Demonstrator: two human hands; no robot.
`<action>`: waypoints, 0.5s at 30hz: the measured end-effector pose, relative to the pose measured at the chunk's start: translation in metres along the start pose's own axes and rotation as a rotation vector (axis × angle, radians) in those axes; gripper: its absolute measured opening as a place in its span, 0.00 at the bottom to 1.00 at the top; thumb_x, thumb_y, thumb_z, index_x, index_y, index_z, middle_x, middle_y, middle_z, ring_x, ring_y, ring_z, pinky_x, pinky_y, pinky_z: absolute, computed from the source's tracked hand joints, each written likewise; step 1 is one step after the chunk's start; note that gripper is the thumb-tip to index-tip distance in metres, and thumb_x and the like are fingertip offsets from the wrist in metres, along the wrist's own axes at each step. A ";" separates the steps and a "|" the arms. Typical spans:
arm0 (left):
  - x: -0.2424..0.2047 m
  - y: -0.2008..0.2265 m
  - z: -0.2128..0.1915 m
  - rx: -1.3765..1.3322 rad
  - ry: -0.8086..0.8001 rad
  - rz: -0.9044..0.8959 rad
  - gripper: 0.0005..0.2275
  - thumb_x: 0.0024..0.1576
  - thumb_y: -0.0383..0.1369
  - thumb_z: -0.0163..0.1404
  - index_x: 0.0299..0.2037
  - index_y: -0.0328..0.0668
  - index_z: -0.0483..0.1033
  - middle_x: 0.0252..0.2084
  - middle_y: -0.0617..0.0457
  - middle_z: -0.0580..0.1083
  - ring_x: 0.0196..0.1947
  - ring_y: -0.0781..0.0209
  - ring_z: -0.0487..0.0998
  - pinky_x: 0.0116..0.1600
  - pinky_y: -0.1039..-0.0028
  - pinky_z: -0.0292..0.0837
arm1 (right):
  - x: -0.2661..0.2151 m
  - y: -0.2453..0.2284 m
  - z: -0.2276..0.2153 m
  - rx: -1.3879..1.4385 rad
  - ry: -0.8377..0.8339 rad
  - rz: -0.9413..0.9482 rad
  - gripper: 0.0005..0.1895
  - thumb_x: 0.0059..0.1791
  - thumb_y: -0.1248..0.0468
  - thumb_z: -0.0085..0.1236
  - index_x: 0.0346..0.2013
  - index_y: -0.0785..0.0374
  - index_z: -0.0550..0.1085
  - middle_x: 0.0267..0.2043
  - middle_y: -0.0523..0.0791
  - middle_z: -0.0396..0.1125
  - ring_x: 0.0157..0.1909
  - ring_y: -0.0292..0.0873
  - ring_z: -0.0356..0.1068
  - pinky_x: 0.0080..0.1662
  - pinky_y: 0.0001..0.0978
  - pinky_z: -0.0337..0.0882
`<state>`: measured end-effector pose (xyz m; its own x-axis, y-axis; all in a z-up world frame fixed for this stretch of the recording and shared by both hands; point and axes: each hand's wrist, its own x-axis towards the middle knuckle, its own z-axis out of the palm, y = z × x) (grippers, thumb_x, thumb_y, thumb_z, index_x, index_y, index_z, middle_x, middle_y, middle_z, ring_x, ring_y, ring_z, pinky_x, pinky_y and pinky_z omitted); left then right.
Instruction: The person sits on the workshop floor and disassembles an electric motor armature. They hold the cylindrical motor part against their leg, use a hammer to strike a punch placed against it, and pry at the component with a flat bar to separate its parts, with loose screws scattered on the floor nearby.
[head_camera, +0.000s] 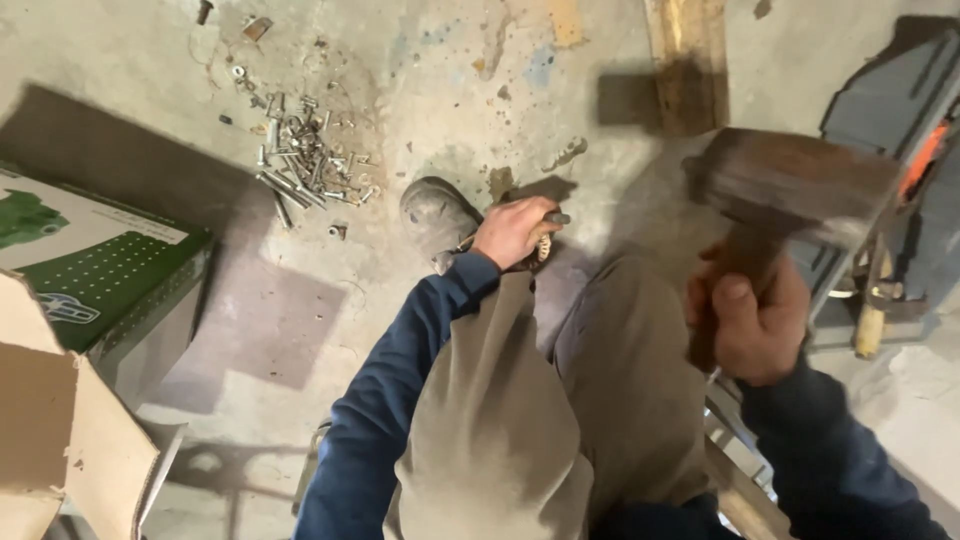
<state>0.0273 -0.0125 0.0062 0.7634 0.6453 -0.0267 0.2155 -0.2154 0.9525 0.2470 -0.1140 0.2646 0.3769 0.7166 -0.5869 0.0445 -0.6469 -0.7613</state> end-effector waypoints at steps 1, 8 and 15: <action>-0.001 -0.004 0.000 0.003 -0.001 0.006 0.11 0.59 0.36 0.58 0.46 0.41 0.73 0.43 0.48 0.78 0.42 0.45 0.81 0.43 0.60 0.76 | 0.001 0.025 0.004 -0.153 0.001 -0.044 0.12 0.58 0.58 0.48 0.49 0.62 0.71 0.29 0.44 0.68 0.27 0.37 0.65 0.31 0.33 0.66; -0.005 -0.001 0.006 0.015 0.077 0.018 0.11 0.59 0.36 0.58 0.46 0.42 0.74 0.44 0.47 0.78 0.42 0.46 0.80 0.44 0.61 0.77 | 0.004 -0.002 0.010 -0.465 -0.081 0.140 0.16 0.51 0.58 0.53 0.51 0.62 0.72 0.28 0.44 0.68 0.24 0.39 0.66 0.27 0.33 0.68; -0.003 -0.003 0.004 0.029 0.037 0.030 0.11 0.59 0.37 0.59 0.45 0.42 0.74 0.43 0.49 0.79 0.42 0.47 0.81 0.42 0.62 0.77 | 0.001 -0.001 0.013 -0.496 -0.087 0.074 0.16 0.55 0.51 0.54 0.48 0.60 0.72 0.34 0.47 0.66 0.30 0.44 0.64 0.33 0.38 0.65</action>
<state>0.0272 -0.0166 0.0020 0.7467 0.6650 0.0131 0.2108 -0.2553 0.9436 0.2353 -0.1088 0.2610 0.3184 0.6693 -0.6713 0.4623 -0.7279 -0.5065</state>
